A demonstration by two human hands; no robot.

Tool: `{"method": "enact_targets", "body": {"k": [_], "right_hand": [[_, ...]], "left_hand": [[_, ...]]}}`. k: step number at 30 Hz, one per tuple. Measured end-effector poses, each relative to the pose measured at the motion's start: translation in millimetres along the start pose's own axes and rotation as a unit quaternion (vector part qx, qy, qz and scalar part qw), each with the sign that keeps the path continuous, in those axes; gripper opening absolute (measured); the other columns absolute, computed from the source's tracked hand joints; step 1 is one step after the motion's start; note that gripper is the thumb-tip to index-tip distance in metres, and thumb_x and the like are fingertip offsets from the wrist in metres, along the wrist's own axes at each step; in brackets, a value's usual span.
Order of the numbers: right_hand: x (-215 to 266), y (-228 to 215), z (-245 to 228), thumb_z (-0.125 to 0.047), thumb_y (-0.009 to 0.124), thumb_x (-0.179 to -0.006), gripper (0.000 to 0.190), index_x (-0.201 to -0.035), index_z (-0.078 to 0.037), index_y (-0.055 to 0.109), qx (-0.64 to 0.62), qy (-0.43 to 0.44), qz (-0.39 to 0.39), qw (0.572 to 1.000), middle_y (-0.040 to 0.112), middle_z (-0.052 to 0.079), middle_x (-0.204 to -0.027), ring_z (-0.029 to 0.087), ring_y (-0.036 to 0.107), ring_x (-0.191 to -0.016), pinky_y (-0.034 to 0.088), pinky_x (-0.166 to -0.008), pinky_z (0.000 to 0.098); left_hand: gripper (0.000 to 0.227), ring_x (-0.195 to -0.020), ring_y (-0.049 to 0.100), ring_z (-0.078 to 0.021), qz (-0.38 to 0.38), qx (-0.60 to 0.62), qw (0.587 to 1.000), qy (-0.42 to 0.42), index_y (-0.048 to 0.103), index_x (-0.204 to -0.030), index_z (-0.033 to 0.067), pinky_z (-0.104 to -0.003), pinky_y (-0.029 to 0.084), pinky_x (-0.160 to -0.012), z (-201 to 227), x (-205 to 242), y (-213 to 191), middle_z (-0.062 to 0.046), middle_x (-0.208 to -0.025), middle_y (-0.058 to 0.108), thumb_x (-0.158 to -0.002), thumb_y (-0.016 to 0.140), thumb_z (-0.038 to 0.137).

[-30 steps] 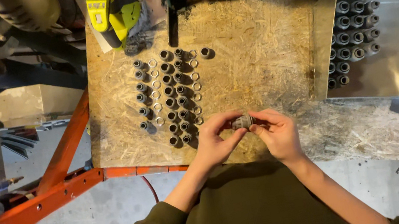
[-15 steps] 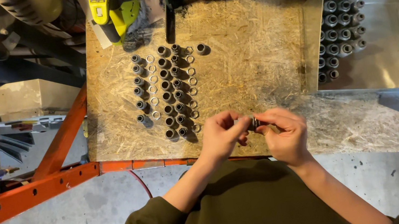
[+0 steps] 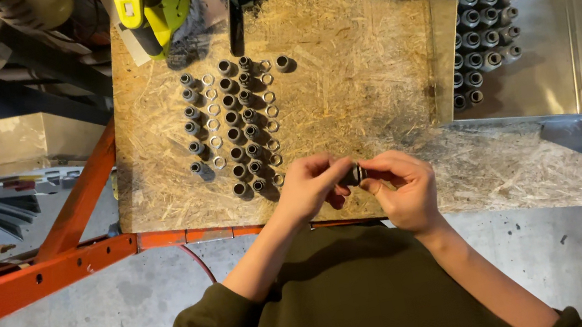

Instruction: The person repeatedly picks up small metal tubes and rings from a workbench, screws the rings onto the tubes, and places the assembled units into a metal bin. The process is repeated for multiple units throughout the clip.

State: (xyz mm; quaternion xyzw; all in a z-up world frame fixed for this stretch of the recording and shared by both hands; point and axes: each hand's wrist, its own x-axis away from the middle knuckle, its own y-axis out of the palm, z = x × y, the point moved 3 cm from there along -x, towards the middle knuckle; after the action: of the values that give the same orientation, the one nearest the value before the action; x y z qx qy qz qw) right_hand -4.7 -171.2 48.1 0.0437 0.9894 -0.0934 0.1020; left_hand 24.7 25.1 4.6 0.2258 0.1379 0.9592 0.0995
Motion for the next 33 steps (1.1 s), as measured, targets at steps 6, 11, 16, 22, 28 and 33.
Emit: {"method": "enact_targets", "body": {"k": [6, 11, 16, 22, 28, 33], "right_hand": [[1, -2, 4, 0.009, 0.095, -0.093, 0.024, -0.117, 0.009, 0.091, -0.026, 0.015, 0.002, 1.0, 0.08, 0.023, -0.1, 0.023, 0.081, -0.097, 0.071, -0.082, 0.04], [-7, 1, -19, -0.003, 0.101, -0.091, 0.033, -0.121, 0.005, 0.089, -0.045, 0.002, -0.028, 0.999, 0.083, 0.021, -0.11, 0.025, 0.082, -0.101, 0.071, -0.088, 0.0395], [-13, -6, -14, 0.004, 0.095, -0.091, 0.02, -0.111, 0.002, 0.093, 0.008, -0.039, -0.056, 0.998, 0.085, 0.02, -0.097, 0.025, 0.082, -0.085, 0.068, -0.074, 0.0359], [-11, -5, -19, 0.002, 0.101, -0.088, 0.03, -0.116, 0.006, 0.09, -0.013, -0.03, -0.053, 0.998, 0.085, 0.022, -0.102, 0.029, 0.087, -0.09, 0.073, -0.081, 0.0405], [-15, -3, -38, 0.003, 0.103, -0.082, 0.034, -0.114, 0.002, 0.092, 0.022, -0.089, -0.063, 0.994, 0.087, 0.022, -0.109, 0.036, 0.088, -0.092, 0.073, -0.08, 0.0441], [-9, -4, -23, 0.002, 0.099, -0.089, 0.03, -0.118, 0.004, 0.091, 0.043, -0.067, -0.063, 0.995, 0.086, 0.023, -0.101, 0.037, 0.088, -0.087, 0.073, -0.075, 0.0427]], "left_hand": [[0.039, -0.084, 0.077, -0.0152, -0.054, -0.018, 0.991, 0.124, 0.086, -0.121, -0.0008, -0.035, 0.07, -0.071, -12, -5, -12, -0.016, -0.096, 0.081, -0.087, 0.102, 0.006], [0.037, -0.082, 0.083, -0.0215, -0.057, 0.064, 0.988, 0.126, 0.083, -0.12, -0.01, -0.036, 0.073, -0.073, -17, -6, -13, -0.02, -0.096, 0.081, -0.087, 0.099, -0.004], [0.039, -0.086, 0.081, -0.0203, -0.068, 0.066, 0.987, 0.131, 0.082, -0.122, -0.0109, -0.035, 0.072, -0.074, -15, -5, -13, -0.019, -0.098, 0.081, -0.088, 0.099, -0.004], [0.039, -0.084, 0.083, -0.023, -0.076, 0.084, 0.985, 0.133, 0.082, -0.122, -0.0129, -0.038, 0.074, -0.073, -13, -3, -12, -0.022, -0.096, 0.081, -0.087, 0.099, -0.005], [0.039, -0.082, 0.084, -0.0246, -0.079, 0.084, 0.984, 0.134, 0.082, -0.121, -0.0128, -0.038, 0.073, -0.073, -12, -4, -14, -0.023, -0.094, 0.081, -0.088, 0.1, -0.003], [0.039, -0.083, 0.083, -0.024, -0.079, 0.081, 0.984, 0.135, 0.082, -0.121, -0.0126, -0.038, 0.072, -0.072, -11, -2, -11, -0.022, -0.094, 0.08, -0.088, 0.099, -0.003]]}}
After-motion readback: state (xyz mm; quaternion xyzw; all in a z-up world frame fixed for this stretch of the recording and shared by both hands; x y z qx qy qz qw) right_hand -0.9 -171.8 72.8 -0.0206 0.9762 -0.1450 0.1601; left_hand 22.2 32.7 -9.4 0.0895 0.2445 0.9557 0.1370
